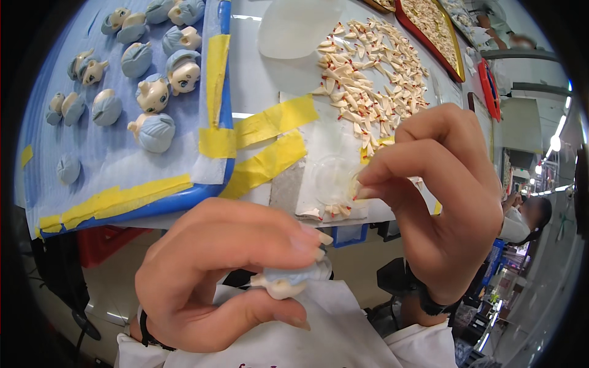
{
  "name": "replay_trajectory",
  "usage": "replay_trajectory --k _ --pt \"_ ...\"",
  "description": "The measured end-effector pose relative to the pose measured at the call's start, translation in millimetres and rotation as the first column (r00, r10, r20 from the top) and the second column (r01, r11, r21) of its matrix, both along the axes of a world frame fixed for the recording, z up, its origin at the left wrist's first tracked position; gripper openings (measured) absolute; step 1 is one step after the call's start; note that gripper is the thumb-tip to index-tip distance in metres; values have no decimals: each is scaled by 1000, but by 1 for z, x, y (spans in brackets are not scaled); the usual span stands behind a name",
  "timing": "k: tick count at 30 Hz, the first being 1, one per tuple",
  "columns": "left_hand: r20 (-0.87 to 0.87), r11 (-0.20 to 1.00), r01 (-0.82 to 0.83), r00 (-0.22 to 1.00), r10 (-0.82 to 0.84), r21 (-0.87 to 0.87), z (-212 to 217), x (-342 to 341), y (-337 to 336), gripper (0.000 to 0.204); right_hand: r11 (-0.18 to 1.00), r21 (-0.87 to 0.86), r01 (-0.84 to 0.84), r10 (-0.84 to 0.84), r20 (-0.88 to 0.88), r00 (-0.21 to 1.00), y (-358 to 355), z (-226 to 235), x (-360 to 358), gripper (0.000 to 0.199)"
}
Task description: The person assembles small decorative figures by attaching tiny white pieces with red tips to blue and white clay-like heads. They pick up each piece individually, apply it to the head, and place the finished figure onto a tray. The process is repeated continuously.
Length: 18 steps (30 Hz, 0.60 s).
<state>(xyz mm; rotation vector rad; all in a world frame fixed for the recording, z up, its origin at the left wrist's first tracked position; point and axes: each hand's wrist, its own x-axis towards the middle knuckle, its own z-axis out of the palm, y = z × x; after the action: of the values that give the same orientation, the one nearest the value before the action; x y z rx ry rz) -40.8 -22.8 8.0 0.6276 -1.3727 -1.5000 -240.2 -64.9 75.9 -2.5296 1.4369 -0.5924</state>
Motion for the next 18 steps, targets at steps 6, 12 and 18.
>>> replay_trajectory --k 6,12,18 --pt "73 992 -14 997 23 -123 4 -5 -2 35 982 75 -174 148 269 952 14 8 -6 21" --pt "146 968 -26 987 64 -249 3 -9 -1 30 983 30 -181 152 420 895 41 -17 5 24" --pt "337 923 -110 910 242 -368 18 -18 8 28 996 -72 -47 67 307 949 54 -21 8 27"
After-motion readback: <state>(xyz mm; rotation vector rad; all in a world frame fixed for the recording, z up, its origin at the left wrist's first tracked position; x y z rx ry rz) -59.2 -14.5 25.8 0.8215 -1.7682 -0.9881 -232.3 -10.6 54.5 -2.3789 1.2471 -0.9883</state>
